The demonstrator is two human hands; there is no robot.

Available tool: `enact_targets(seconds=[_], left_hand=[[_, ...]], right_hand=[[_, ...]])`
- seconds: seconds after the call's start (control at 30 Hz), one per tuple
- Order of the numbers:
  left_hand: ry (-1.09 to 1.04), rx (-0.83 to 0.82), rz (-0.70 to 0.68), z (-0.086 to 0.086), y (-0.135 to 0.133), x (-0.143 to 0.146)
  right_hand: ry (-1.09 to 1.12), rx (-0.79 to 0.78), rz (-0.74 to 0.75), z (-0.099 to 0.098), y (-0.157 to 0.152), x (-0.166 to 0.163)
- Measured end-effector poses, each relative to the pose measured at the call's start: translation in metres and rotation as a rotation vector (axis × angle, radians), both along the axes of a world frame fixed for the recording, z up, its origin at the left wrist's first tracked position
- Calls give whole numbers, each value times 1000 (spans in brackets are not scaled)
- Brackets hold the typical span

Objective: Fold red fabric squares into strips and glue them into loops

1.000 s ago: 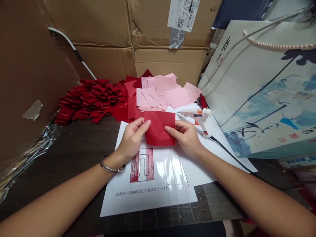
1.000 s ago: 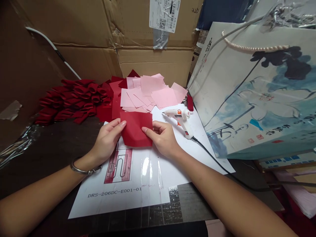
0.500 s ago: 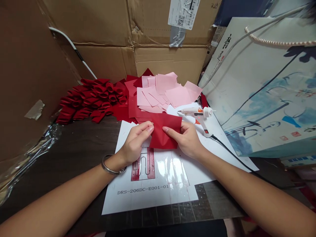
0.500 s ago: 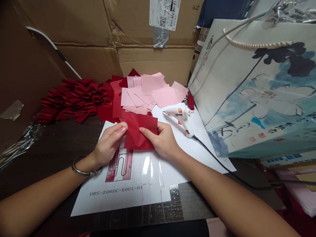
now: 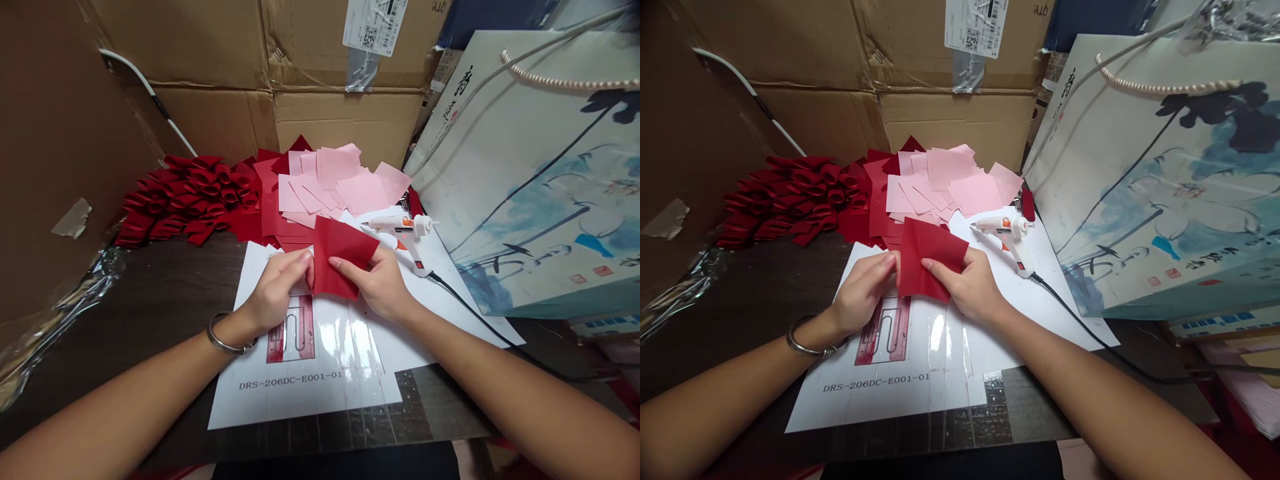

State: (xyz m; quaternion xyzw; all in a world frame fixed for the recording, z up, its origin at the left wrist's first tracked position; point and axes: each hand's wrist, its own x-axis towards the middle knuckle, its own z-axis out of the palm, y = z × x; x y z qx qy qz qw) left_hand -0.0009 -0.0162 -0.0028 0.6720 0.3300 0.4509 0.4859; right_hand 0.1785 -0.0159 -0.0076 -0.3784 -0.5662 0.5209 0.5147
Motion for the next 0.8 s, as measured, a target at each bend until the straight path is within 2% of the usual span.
enact_targets(seconds=[0.07, 0.17, 0.4, 0.53, 0.8], left_hand=[[-35, -33, -11, 1, 1, 0], [33, -28, -1, 2, 1, 2], [73, -48, 146, 0, 1, 4], [90, -41, 153, -2, 2, 6], [83, -24, 64, -5, 0, 4]], right_hand=[[-9, -12, 50, 0, -1, 0], [-51, -19, 101, 0, -2, 1], [-25, -45, 196, 0, -2, 2], [-1, -53, 309, -2, -1, 3], [24, -71, 237, -3, -1, 1]])
